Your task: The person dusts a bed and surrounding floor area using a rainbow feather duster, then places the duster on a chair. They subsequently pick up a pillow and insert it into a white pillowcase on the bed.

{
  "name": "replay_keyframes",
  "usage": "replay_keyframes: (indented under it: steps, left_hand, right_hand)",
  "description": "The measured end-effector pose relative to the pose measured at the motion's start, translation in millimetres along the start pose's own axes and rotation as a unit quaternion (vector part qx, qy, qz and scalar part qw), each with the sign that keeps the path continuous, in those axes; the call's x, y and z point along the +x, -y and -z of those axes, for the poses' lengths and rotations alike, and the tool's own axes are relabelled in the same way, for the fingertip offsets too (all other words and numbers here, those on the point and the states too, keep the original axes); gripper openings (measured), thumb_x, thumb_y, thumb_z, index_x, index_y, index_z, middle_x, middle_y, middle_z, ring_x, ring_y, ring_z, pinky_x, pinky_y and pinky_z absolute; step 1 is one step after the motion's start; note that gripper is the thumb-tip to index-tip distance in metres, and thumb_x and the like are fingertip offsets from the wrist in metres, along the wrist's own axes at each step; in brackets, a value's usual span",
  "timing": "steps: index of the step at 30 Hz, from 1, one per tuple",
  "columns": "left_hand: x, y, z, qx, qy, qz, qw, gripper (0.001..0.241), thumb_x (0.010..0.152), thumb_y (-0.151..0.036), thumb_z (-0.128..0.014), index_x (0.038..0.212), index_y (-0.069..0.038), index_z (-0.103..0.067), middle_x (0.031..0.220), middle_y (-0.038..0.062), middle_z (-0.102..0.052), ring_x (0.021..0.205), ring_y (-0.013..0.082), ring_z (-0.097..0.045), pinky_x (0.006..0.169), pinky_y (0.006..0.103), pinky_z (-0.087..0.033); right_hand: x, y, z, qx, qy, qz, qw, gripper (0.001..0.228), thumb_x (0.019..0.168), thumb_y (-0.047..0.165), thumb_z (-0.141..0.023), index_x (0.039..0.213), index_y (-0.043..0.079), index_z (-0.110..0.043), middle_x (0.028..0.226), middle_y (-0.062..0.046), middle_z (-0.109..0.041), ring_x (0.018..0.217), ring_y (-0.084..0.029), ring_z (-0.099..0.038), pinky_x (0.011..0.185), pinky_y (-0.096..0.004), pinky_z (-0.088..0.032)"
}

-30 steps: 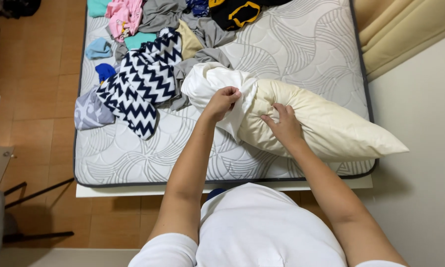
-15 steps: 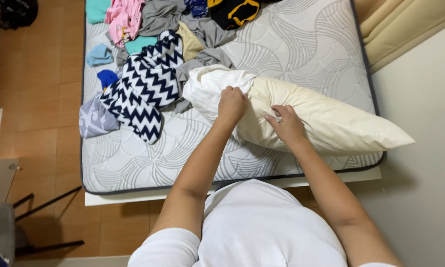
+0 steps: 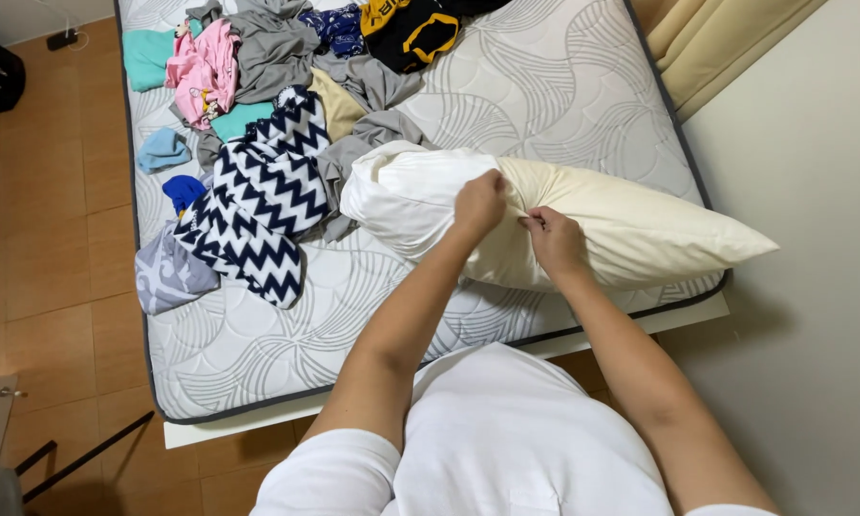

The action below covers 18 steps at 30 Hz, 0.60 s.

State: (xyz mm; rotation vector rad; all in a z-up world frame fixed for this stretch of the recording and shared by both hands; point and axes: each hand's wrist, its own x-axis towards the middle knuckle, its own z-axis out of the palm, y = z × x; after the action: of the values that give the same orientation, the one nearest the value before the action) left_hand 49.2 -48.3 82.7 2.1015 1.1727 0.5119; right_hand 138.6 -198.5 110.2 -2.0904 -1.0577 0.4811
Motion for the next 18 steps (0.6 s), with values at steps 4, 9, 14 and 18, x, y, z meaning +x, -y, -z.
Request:
replay_keyframes:
  steps: [4,9,14,18]
  left_hand:
    - [-18,-48,15,-0.05,0.05,-0.014,0.997,0.019,0.094,-0.023,-0.06,0.097,-0.009,-0.073,0.09,0.021,-0.074,0.086,0.0421,-0.069,0.075,0.0523,-0.053]
    - [-11,-48,17,-0.054,0.13,-0.036,0.989,0.025,0.095,-0.027,-0.059,0.098,-0.006,-0.073,0.092,0.019,-0.075,0.087,0.0388,-0.071,0.077,0.0484,-0.054]
    - [-16,-15,-2,-0.003,0.036,-0.047,0.998,0.025,0.095,-0.025,-0.061,0.1,-0.003,-0.073,0.094,0.022,-0.072,0.09,0.0415,-0.068,0.081,0.0502,-0.053]
    - [-46,-1,16,-0.023,0.005,-0.064,0.998,0.022,0.09,-0.023,-0.068,0.097,-0.002,-0.07,0.094,0.023,-0.069,0.091,0.0418,-0.066,0.081,0.0502,-0.053]
  right_hand:
    - [17,-32,-32,0.071,-0.048,0.012,0.996,0.015,0.094,0.013,-0.068,0.104,0.005,-0.075,0.091,-0.012,-0.077,0.08,-0.024,-0.073,0.073,-0.036,-0.056]
    - [38,-55,-49,0.353,0.044,-0.122,0.927,0.017,0.1,0.011,-0.067,0.112,0.001,-0.073,0.095,-0.006,-0.073,0.078,-0.013,-0.062,0.07,-0.03,-0.051]
    - [47,-31,-38,0.228,0.051,-0.097,0.967,0.019,0.099,0.013,-0.066,0.115,0.003,-0.071,0.093,-0.004,-0.075,0.077,-0.01,-0.065,0.069,-0.026,-0.053]
    - [49,-54,-44,0.289,0.054,-0.075,0.953,0.021,0.098,0.011,-0.068,0.117,0.003,-0.069,0.091,-0.002,-0.071,0.075,-0.009,-0.064,0.067,-0.025,-0.054]
